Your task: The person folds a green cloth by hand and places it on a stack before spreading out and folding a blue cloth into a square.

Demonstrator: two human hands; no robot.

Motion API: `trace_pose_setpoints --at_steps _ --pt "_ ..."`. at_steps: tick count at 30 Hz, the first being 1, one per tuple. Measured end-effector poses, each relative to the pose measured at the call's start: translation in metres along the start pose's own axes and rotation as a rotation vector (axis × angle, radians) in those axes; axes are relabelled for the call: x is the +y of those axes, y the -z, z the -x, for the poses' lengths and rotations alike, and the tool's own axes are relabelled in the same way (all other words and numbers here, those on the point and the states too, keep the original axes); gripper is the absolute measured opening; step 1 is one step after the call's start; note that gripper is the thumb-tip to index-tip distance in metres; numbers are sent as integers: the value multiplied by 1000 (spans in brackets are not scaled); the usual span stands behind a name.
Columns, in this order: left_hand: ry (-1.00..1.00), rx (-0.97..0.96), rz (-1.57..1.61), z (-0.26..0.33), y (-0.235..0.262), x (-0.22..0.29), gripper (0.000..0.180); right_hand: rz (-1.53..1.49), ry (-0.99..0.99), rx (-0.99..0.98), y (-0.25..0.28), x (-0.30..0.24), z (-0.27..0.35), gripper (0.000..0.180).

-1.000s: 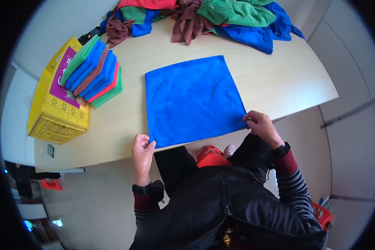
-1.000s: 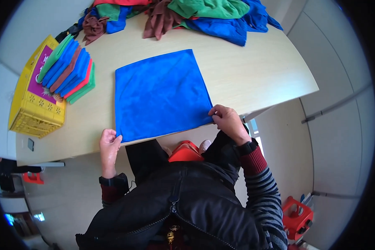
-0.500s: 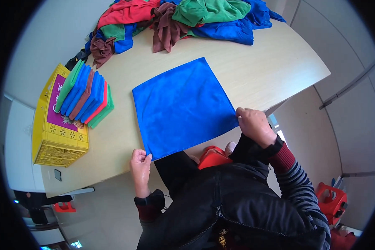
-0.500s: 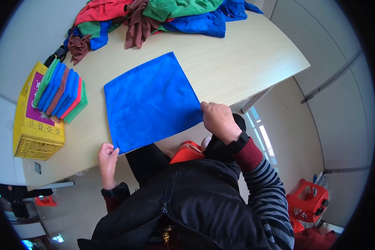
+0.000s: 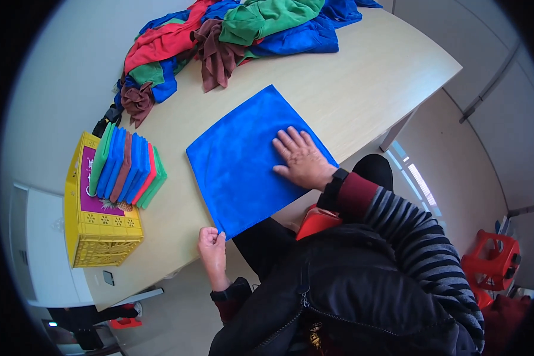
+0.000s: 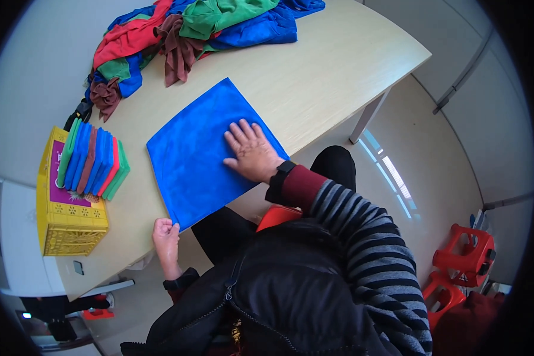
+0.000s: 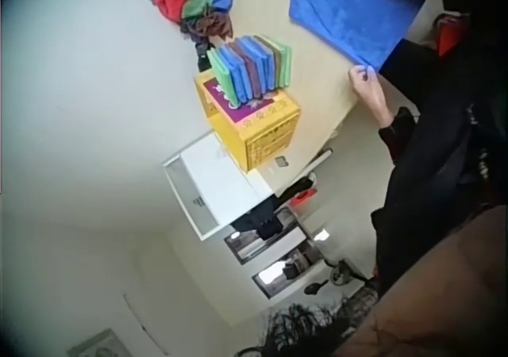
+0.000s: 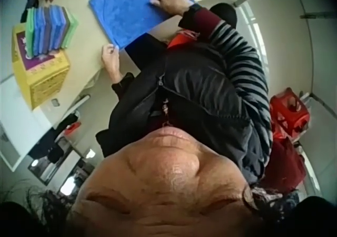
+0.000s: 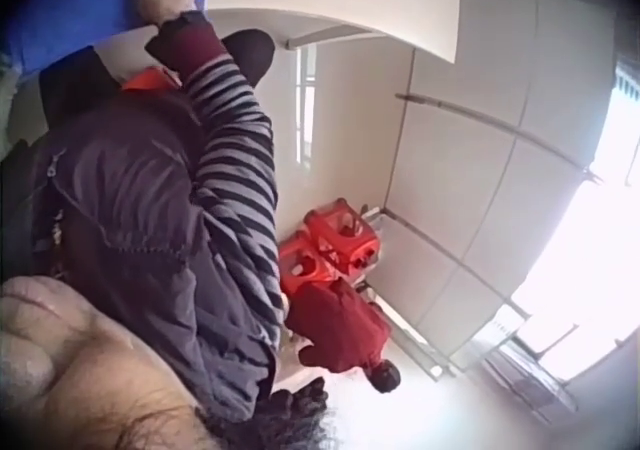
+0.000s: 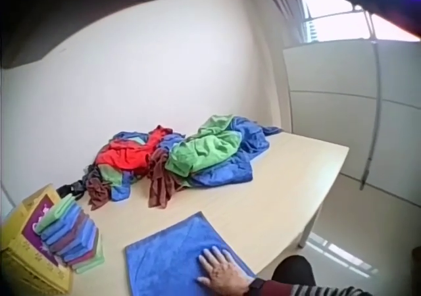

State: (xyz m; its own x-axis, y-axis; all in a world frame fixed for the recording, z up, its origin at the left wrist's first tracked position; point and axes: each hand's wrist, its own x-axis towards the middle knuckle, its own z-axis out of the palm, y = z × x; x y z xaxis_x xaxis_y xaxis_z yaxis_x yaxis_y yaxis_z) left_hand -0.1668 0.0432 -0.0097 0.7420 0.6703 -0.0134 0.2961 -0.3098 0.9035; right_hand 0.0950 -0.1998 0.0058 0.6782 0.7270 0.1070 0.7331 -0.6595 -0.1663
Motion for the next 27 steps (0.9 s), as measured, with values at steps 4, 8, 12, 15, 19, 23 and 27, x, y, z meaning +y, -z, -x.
trace_pose_setpoints --at_steps 4,8,12,15,19,23,27 --pt "-25 -10 17 -2 2 -4 17 -54 -101 -15 11 32 8 76" --pt "-17 -6 23 2 2 -2 17 49 -181 -142 24 29 3 77" --pt "-6 -2 12 4 1 0 17 12 -19 -200 38 -10 -18 78" --pt "-8 -5 12 5 0 1 17 -14 73 -297 29 -18 -38 80" --pt "-6 -15 24 6 1 0 17 39 70 -271 20 0 -48 81" --pt "5 -25 27 10 5 3 16 35 -27 -248 16 36 -54 81" --pt "-2 -24 17 6 3 2 16 117 -216 -273 28 49 -65 80"
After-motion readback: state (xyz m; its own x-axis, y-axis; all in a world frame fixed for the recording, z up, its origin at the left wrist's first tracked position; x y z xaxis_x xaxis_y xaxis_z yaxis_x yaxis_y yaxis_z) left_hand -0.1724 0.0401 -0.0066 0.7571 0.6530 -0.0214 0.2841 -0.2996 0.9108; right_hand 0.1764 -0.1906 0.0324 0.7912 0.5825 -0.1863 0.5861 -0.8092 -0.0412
